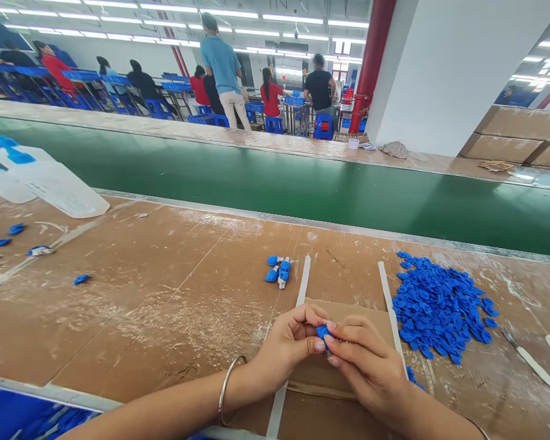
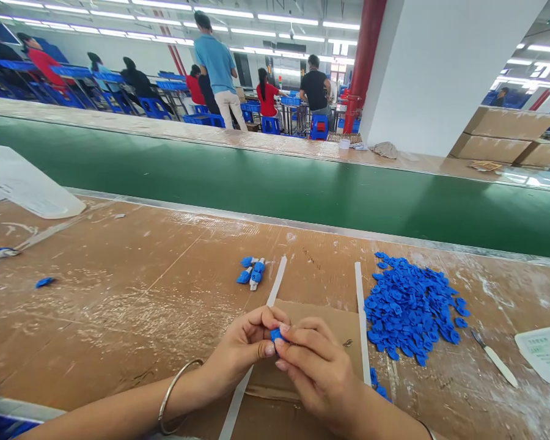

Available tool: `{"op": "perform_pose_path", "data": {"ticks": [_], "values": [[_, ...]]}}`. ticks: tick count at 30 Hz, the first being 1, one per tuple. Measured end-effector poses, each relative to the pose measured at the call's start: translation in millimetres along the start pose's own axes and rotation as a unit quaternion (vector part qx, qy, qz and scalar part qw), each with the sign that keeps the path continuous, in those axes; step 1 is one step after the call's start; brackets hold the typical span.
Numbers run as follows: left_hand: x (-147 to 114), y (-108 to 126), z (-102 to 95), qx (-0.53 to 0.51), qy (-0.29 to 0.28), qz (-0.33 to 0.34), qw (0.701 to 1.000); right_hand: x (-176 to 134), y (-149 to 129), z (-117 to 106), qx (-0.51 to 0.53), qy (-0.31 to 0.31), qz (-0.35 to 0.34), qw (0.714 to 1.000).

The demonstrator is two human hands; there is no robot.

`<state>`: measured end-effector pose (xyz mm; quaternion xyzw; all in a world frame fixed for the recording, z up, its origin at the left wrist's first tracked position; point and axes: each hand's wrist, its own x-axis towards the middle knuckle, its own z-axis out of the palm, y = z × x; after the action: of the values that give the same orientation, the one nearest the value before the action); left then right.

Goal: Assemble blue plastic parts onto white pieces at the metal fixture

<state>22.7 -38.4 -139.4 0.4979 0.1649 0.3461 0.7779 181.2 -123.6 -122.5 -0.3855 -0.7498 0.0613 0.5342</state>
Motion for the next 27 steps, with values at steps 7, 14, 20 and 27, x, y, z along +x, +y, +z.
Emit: {"op": "perform_pose_path", "data": {"ticks": [7, 14, 20, 27], "values": [[16.8, 28.2, -17.5, 0.238, 0.008, 0.077, 0.968, 4.7, 39.4, -36.2, -0.170, -0.097, 0.034, 0.980], [52.1, 84.4, -92.9, 0.830, 0.260, -0.014, 0.494, -9.6, 126.9, -110.1, -0.474, -0.128, 0.199, 0.848], [55.4, 84.1, -120.5, 0.874, 0.243, -0.083, 0.412, -30.2, 149.0, -110.6, -0.515, -0.193, 0.215, 0.807], [66.4, 65.4, -114.6, 0.733, 0.114, 0.084, 0.665, -37.8, 165.9, -109.1, -0.513, -0.185, 0.199, 0.814]]}}
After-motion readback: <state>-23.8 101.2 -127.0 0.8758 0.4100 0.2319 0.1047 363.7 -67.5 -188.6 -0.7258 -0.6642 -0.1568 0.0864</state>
